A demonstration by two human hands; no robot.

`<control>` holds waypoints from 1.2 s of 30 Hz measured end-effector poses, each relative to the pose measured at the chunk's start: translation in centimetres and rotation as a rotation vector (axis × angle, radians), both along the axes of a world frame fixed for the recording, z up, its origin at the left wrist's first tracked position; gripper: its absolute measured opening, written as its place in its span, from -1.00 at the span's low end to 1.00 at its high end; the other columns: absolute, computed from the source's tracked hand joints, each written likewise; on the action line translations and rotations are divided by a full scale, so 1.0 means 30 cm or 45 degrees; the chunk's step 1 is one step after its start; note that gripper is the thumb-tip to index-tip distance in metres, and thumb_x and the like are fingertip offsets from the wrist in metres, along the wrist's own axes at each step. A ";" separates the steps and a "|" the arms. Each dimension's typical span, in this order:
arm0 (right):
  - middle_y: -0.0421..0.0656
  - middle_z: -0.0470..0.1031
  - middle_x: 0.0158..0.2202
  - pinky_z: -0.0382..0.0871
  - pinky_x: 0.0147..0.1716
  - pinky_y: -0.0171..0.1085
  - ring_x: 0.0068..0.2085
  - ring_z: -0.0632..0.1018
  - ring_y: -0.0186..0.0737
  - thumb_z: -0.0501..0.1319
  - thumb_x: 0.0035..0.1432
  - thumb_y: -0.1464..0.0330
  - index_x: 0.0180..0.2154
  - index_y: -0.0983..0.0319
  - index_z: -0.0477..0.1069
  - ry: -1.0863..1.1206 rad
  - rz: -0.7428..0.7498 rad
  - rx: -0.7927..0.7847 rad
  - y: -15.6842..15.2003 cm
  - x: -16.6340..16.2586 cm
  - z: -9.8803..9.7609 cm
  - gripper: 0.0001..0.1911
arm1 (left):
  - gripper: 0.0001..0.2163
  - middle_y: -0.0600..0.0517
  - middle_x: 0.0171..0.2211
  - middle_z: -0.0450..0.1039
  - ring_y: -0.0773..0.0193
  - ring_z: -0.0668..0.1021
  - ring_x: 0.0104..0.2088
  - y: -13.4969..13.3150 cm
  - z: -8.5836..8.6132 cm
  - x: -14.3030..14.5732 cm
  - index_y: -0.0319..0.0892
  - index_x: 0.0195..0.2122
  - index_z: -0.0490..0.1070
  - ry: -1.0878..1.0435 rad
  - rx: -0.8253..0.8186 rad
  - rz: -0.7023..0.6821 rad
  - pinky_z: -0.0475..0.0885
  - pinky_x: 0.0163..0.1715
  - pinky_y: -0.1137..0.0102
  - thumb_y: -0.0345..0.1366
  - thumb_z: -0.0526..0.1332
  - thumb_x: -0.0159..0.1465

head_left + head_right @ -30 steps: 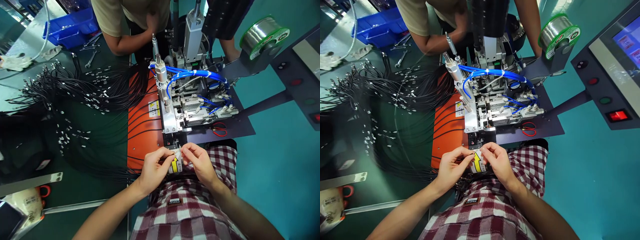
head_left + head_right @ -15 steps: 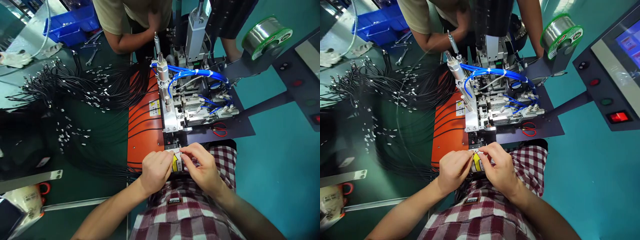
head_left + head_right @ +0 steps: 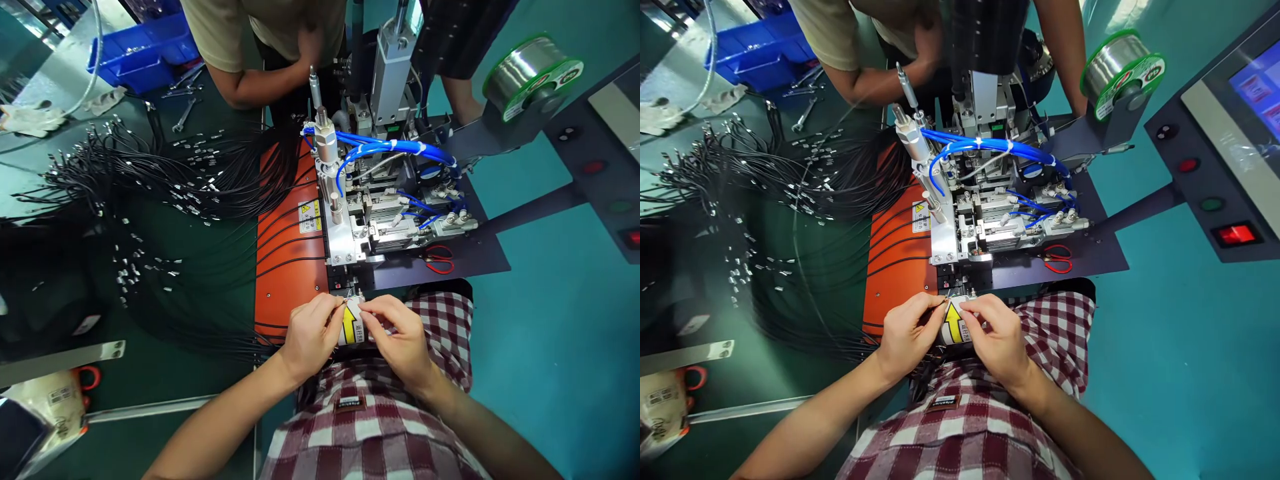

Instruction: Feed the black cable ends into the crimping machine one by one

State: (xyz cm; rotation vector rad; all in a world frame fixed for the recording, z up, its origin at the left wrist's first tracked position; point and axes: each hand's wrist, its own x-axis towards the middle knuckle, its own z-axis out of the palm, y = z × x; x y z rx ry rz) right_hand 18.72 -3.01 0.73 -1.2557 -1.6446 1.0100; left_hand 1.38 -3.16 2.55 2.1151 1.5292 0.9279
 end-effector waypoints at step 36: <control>-0.17 0.49 -0.41 0.33 -0.40 -0.32 -0.43 0.43 -0.30 0.14 0.23 0.34 -0.39 0.23 0.39 0.156 0.080 -0.420 0.019 -0.078 0.041 -0.84 | -0.88 0.15 -0.65 0.22 0.49 0.20 -0.66 0.026 0.010 0.025 -0.24 -0.43 0.46 -1.493 -1.041 0.285 0.10 -0.67 0.53 -0.28 0.29 0.16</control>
